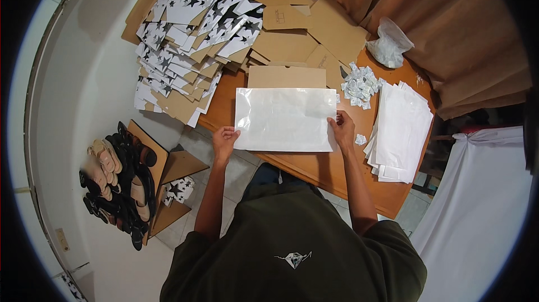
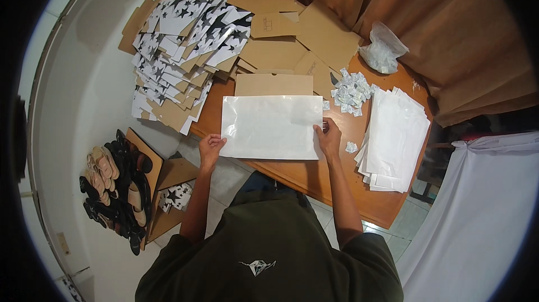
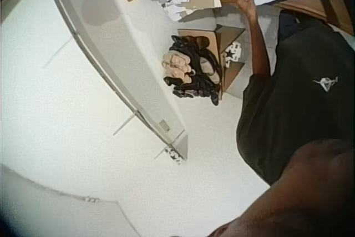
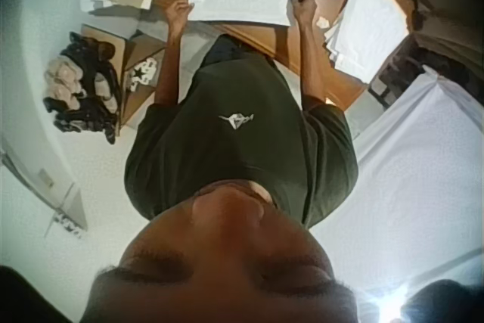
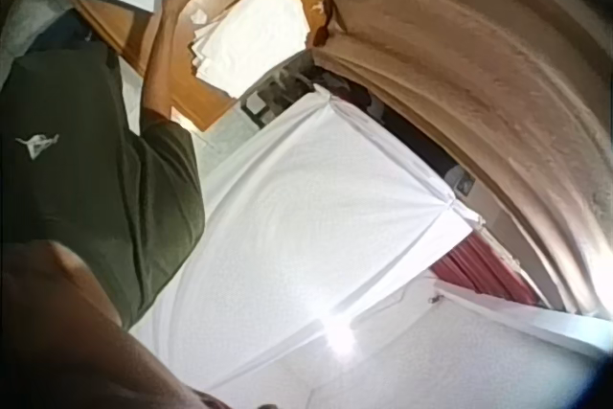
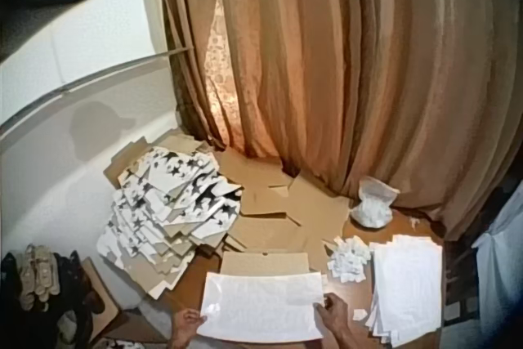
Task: Assembling shoe boxes and placing packing materials and products inside.
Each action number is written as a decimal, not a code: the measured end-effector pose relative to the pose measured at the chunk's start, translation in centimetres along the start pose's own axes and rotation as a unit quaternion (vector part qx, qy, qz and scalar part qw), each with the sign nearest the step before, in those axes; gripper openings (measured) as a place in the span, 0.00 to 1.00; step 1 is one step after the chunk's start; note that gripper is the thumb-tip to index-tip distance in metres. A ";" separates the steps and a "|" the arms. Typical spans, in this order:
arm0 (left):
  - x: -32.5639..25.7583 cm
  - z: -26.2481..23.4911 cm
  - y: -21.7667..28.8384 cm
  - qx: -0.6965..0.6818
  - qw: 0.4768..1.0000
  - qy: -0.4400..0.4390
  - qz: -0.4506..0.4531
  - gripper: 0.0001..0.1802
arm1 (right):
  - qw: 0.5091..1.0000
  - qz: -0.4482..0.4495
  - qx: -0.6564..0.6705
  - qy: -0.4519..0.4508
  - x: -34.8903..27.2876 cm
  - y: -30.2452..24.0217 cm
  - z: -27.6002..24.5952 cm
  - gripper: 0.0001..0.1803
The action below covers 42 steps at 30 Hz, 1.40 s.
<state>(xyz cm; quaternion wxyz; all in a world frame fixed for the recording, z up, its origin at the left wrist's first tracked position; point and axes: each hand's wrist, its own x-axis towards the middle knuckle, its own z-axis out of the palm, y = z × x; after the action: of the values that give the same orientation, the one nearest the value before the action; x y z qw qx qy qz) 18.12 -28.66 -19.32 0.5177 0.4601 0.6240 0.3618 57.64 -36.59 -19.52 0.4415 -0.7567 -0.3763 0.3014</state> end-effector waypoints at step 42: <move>4.3 10.5 1.3 0.528 0.713 -0.356 0.294 0.48 | 0.819 -0.144 -0.463 -0.308 -1.8 -4.1 10.0 0.48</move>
<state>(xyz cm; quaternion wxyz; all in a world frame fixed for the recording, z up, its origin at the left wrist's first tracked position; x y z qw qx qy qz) 28.50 -24.46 -21.61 0.2423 0.9133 0.3169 -0.0827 47.52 -32.28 -19.90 -0.0613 -0.6767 -0.6925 0.2423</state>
